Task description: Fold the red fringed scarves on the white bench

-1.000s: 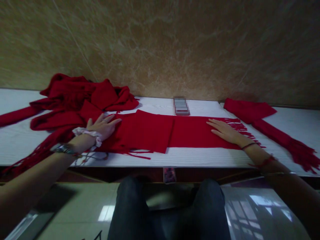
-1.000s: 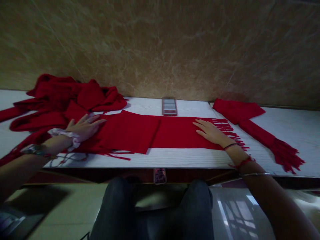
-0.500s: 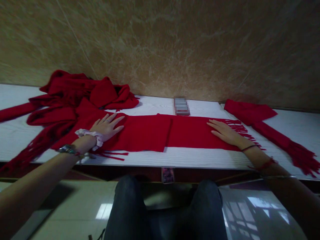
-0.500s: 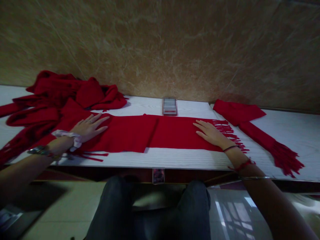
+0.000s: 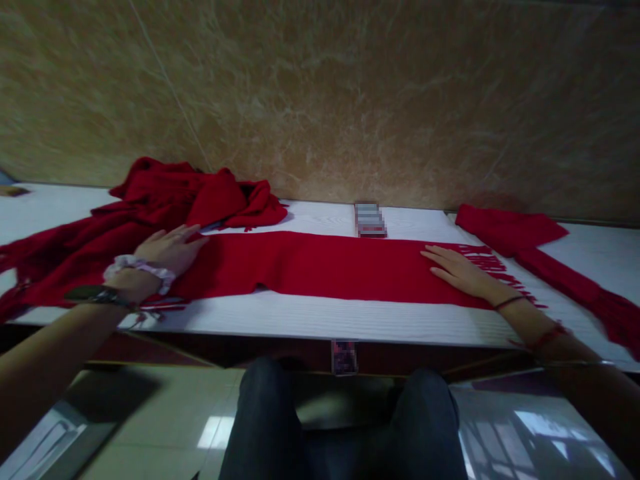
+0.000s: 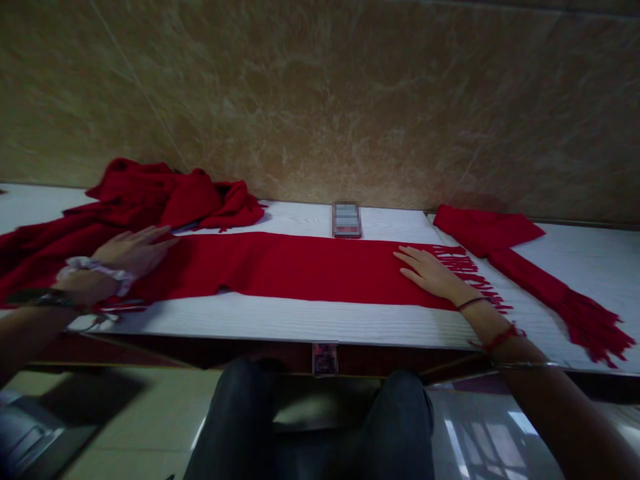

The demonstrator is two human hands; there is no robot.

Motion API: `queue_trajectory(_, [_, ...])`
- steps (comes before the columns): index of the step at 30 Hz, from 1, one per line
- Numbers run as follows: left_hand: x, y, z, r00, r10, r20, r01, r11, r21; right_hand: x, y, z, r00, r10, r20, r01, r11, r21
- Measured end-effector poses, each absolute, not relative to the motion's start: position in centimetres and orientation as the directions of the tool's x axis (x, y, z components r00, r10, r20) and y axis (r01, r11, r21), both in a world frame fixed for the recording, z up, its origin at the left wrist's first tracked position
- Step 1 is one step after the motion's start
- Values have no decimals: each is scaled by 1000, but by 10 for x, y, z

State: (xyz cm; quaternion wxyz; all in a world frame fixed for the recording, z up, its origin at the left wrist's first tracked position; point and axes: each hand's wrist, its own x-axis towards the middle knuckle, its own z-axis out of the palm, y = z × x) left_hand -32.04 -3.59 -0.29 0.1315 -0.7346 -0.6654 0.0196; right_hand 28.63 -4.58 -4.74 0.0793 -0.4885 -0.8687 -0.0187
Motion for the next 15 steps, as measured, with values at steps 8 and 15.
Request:
queue_trajectory(8, [-254,-33,-28,200,978,-61,978,-203,-52,231,-61,-30,-499,836,227,865,499,62])
queue_trajectory(15, [-277,-42,-25,294,951,-100,954,-298,-35,219,-76,-47,-524,841,132,848,530,-14])
